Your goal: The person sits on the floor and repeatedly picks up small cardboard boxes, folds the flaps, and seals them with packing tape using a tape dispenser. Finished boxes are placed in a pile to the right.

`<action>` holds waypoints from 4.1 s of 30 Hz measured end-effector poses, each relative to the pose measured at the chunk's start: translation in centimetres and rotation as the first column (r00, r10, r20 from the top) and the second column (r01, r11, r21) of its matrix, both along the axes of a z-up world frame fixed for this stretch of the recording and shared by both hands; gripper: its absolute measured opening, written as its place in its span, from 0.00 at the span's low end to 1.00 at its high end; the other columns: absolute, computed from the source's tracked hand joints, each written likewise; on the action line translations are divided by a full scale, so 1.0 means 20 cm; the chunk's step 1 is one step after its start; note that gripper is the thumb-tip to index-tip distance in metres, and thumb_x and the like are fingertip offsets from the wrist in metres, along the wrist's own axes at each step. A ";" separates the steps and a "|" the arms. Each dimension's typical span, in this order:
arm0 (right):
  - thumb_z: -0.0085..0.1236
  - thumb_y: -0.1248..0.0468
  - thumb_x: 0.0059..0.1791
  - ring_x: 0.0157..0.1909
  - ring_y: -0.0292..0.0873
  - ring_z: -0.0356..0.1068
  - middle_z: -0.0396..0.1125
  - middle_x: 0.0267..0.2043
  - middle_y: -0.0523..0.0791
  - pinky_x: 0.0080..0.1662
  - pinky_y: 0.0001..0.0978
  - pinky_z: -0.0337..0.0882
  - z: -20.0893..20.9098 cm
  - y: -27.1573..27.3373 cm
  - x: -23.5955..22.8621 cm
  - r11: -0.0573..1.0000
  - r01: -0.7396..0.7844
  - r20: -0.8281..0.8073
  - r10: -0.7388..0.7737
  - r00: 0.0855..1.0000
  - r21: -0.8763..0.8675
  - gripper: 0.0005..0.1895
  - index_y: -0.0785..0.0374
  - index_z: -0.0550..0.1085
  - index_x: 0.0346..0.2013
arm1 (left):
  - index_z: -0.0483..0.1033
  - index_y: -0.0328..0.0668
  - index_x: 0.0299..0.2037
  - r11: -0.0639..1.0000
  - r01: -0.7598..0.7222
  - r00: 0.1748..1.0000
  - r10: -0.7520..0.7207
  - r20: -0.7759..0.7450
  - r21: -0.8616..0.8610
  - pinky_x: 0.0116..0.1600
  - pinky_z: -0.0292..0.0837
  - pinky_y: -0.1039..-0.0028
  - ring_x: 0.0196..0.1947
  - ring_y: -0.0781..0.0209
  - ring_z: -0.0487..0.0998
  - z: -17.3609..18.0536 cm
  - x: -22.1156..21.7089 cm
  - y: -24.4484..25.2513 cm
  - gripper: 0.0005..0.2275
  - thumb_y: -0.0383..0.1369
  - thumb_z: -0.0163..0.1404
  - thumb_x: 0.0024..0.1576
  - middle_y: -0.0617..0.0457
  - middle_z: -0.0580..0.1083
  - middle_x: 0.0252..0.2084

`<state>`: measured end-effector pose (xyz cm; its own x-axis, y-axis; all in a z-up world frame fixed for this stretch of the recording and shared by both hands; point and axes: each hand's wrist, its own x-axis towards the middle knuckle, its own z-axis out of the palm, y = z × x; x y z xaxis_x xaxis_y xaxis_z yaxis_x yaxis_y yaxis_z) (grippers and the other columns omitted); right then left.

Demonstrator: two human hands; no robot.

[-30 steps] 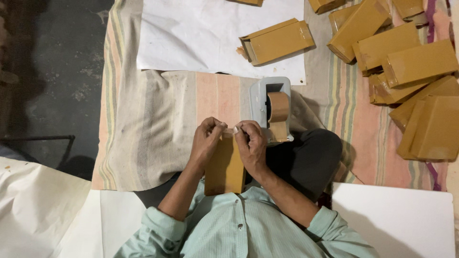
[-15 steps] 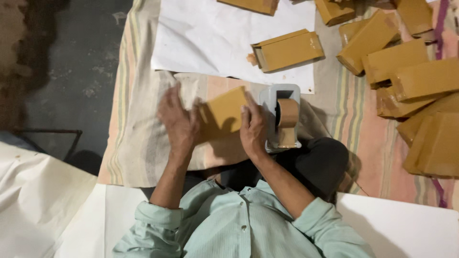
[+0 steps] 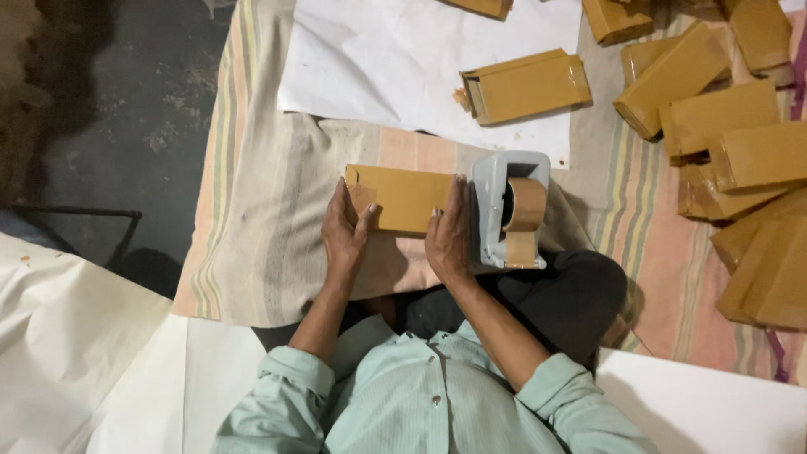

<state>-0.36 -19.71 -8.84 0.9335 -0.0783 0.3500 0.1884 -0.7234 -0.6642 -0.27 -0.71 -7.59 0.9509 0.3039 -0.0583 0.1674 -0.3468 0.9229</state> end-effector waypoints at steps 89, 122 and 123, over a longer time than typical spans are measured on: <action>0.50 0.50 0.55 0.79 0.69 0.30 0.31 0.77 0.68 0.74 0.57 0.40 0.07 -0.02 0.27 0.899 -0.166 -0.241 0.070 0.968 -0.405 0.45 0.84 0.46 0.71 | 0.45 0.27 0.74 0.982 0.187 0.981 -0.186 -0.045 0.002 0.70 0.61 0.58 0.73 0.37 0.60 -0.07 0.09 0.04 0.41 0.43 0.56 0.58 0.29 0.57 0.72; 0.50 0.52 0.57 0.79 0.70 0.31 0.33 0.77 0.69 0.75 0.60 0.40 0.07 -0.04 0.22 0.884 -0.171 -0.123 0.129 0.984 -0.435 0.43 0.84 0.47 0.72 | 0.53 0.23 0.71 0.519 0.310 0.839 -0.544 0.028 0.797 0.78 0.39 0.51 0.77 0.39 0.50 0.00 -0.16 -0.15 0.28 0.25 0.43 0.59 0.31 0.54 0.74; 0.50 0.52 0.57 0.79 0.70 0.31 0.34 0.77 0.69 0.75 0.60 0.40 0.07 -0.04 0.21 0.883 -0.187 -0.125 0.147 0.981 -0.431 0.43 0.84 0.47 0.72 | 0.53 0.24 0.71 0.506 0.299 0.846 -0.533 0.021 0.809 0.79 0.39 0.52 0.77 0.40 0.50 0.01 -0.12 -0.17 0.28 0.26 0.42 0.59 0.32 0.54 0.75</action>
